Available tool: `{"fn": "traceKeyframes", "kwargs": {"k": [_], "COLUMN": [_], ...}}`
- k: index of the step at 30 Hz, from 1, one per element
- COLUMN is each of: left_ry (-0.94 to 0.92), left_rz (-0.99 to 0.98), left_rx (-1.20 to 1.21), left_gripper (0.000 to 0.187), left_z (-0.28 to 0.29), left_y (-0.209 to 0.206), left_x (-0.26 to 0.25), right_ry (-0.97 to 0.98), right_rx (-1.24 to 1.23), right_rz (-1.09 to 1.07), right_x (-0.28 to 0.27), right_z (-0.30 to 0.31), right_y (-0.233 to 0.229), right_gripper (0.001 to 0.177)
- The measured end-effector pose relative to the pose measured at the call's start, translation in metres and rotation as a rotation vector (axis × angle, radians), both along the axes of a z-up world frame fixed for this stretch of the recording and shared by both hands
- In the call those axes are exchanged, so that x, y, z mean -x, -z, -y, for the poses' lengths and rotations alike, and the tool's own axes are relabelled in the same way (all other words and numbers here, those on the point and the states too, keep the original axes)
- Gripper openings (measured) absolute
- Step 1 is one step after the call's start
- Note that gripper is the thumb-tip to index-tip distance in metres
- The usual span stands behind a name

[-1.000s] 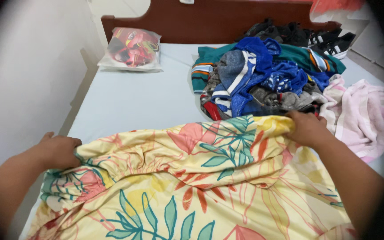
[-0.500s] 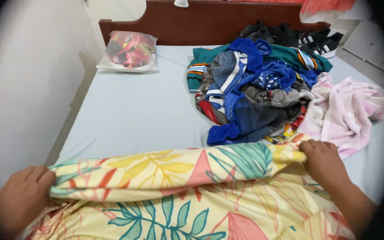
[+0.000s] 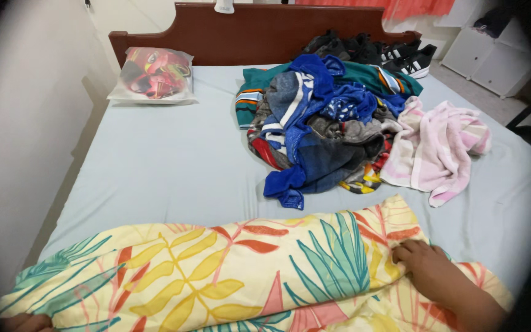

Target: The person folds a large floral-patterned sheet on a bed. They smooth and align the sheet, fold it in half lengthwise, then fold it again into a compact rectangle, pressing the folds flat.

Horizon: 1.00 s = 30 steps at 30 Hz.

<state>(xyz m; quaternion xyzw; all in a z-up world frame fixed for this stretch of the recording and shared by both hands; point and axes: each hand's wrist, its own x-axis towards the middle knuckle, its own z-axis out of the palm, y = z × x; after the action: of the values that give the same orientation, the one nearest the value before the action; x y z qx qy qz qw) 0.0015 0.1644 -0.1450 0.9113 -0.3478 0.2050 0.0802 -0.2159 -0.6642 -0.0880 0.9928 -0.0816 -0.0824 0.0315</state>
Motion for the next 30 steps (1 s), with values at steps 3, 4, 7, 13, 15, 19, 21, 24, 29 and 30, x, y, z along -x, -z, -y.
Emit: {"fn": "traceKeyframes", "kwargs": {"k": [3,4,7,13,15,19,21,24,29,30], "left_ry": [-0.243,-0.313,-0.452,-0.906,-0.982,-0.913,-0.913,-0.950,-1.023,-0.979], "left_rz": [-0.313,-0.391,-0.437,-0.540,-0.754,-0.831,-0.819,-0.775,-0.571,-0.445], "left_rx": [0.230,0.339,0.523,0.100,-0.046,-0.270,-0.322,-0.371,-0.389,-0.348], "left_gripper": [0.039,0.039,0.041,0.060,0.063,0.055,0.053,0.051,0.049,0.048], "left_z": [0.005,0.012,0.031,0.094,0.104,0.107,0.108,0.112,0.138,0.139], "left_y": [-0.029,-0.039,-0.072,-0.092,-0.085,-0.059,-0.051,-0.047,-0.052,-0.058], "left_x": [0.015,0.012,0.002,-0.055,-0.067,-0.068,-0.072,-0.071,-0.054,-0.049], "right_ry": [0.126,0.187,0.392,0.465,0.566,0.573,0.637,0.714,0.820,0.809], "right_rx": [-0.145,-0.179,-0.419,0.054,0.120,-0.027,-0.041,-0.038,-0.141,-0.166], "right_rz": [-0.181,-0.105,0.123,0.404,0.299,0.118,0.229,0.397,0.534,0.521], "right_x": [-0.021,-0.028,-0.068,-0.115,-0.126,-0.128,-0.120,-0.107,-0.088,-0.086], "right_z": [0.029,0.041,0.051,0.015,0.012,0.015,0.027,0.051,0.072,0.073], "right_y": [0.014,0.013,0.014,0.003,-0.002,0.006,0.008,0.003,-0.001,-0.003], "right_gripper": [0.036,0.030,0.024,0.050,0.060,0.050,0.048,0.045,0.046,0.046]}}
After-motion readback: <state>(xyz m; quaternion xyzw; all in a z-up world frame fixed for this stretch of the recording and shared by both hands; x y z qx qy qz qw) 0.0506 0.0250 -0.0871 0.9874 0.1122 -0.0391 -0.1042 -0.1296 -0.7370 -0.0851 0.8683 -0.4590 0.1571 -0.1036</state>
